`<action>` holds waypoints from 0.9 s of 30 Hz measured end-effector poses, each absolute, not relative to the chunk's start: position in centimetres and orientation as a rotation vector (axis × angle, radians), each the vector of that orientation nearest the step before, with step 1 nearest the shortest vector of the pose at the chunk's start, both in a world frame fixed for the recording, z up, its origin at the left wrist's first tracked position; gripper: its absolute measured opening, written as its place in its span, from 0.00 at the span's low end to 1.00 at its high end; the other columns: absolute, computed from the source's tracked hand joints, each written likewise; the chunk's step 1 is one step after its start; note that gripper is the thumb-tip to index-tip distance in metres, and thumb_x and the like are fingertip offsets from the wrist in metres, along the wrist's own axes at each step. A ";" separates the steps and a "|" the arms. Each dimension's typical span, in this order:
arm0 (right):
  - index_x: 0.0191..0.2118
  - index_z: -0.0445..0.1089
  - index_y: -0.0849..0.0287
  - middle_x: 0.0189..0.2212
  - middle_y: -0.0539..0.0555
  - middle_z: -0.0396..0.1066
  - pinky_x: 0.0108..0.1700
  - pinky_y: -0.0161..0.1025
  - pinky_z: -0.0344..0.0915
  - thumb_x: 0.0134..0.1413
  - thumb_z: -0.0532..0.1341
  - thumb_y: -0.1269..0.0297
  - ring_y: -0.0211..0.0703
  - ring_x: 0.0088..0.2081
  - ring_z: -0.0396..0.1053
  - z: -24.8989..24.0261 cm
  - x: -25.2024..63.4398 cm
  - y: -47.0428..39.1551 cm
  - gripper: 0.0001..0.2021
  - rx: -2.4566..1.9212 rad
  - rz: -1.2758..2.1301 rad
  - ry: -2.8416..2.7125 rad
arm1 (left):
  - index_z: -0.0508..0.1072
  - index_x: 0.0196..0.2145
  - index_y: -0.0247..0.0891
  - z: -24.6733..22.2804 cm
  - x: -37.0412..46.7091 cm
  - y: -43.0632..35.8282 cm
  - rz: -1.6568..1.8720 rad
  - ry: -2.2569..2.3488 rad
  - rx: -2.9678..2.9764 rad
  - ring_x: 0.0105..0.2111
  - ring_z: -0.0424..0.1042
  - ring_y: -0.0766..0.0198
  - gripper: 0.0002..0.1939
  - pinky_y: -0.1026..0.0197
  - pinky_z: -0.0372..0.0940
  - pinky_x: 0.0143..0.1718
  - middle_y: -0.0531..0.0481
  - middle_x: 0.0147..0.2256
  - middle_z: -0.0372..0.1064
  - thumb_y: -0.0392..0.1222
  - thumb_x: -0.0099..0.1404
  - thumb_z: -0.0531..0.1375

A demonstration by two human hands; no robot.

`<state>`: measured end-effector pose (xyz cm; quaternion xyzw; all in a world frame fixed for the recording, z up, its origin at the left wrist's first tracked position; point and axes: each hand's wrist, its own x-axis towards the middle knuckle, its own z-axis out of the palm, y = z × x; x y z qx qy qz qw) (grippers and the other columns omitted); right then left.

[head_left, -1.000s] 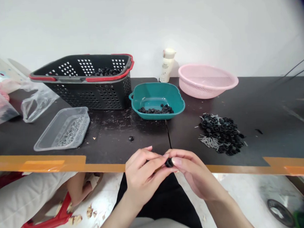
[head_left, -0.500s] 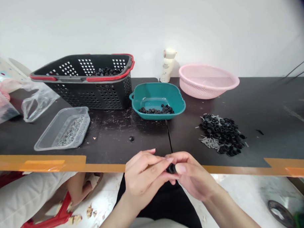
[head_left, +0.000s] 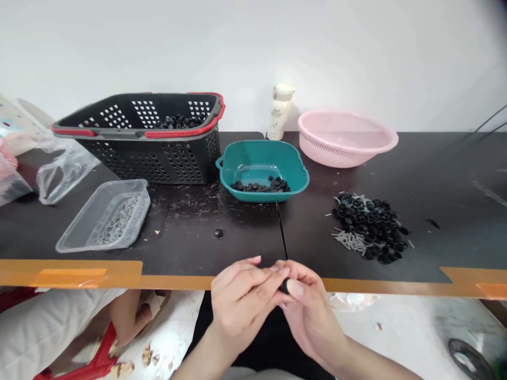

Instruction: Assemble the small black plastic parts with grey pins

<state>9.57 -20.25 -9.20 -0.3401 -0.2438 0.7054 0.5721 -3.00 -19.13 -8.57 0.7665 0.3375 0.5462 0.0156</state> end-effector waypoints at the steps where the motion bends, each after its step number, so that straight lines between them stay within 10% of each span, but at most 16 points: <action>1: 0.17 0.64 0.57 0.22 0.47 0.59 0.25 0.34 0.55 0.36 0.74 0.57 0.37 0.23 0.52 -9.3 9.5 -20.2 0.19 -0.790 1.639 -0.578 | 0.78 0.41 0.35 -8.7 -3.0 -19.1 1.696 1.044 2.387 0.30 0.79 0.65 0.07 0.60 0.76 0.42 0.50 0.32 0.80 0.38 0.68 0.61; 11: 0.22 0.70 0.59 0.19 0.47 0.60 0.27 0.35 0.57 0.52 0.67 0.51 0.36 0.23 0.54 -9.6 11.3 -18.4 0.18 -0.962 1.658 -0.957 | 0.78 0.42 0.37 -9.1 -3.4 -17.9 1.620 1.106 2.267 0.35 0.78 0.64 0.06 0.58 0.75 0.46 0.49 0.34 0.78 0.35 0.66 0.62; 17: 0.45 0.77 0.54 0.37 0.56 0.73 0.34 0.39 0.66 0.60 0.62 0.56 0.44 0.34 0.69 -10.5 16.6 -17.0 0.12 -1.367 0.976 -1.657 | 0.76 0.38 0.37 -10.6 -7.9 -17.1 1.309 1.356 2.505 0.35 0.81 0.59 0.07 0.54 0.75 0.45 0.48 0.35 0.81 0.37 0.69 0.58; 27: 0.41 0.78 0.54 0.37 0.58 0.76 0.27 0.38 0.68 0.63 0.58 0.54 0.50 0.37 0.73 -12.9 19.4 -16.6 0.14 -1.513 0.618 -1.772 | 0.78 0.38 0.41 -11.4 -11.9 -15.9 0.975 1.614 2.714 0.30 0.78 0.61 0.09 0.56 0.62 0.37 0.52 0.32 0.81 0.39 0.70 0.56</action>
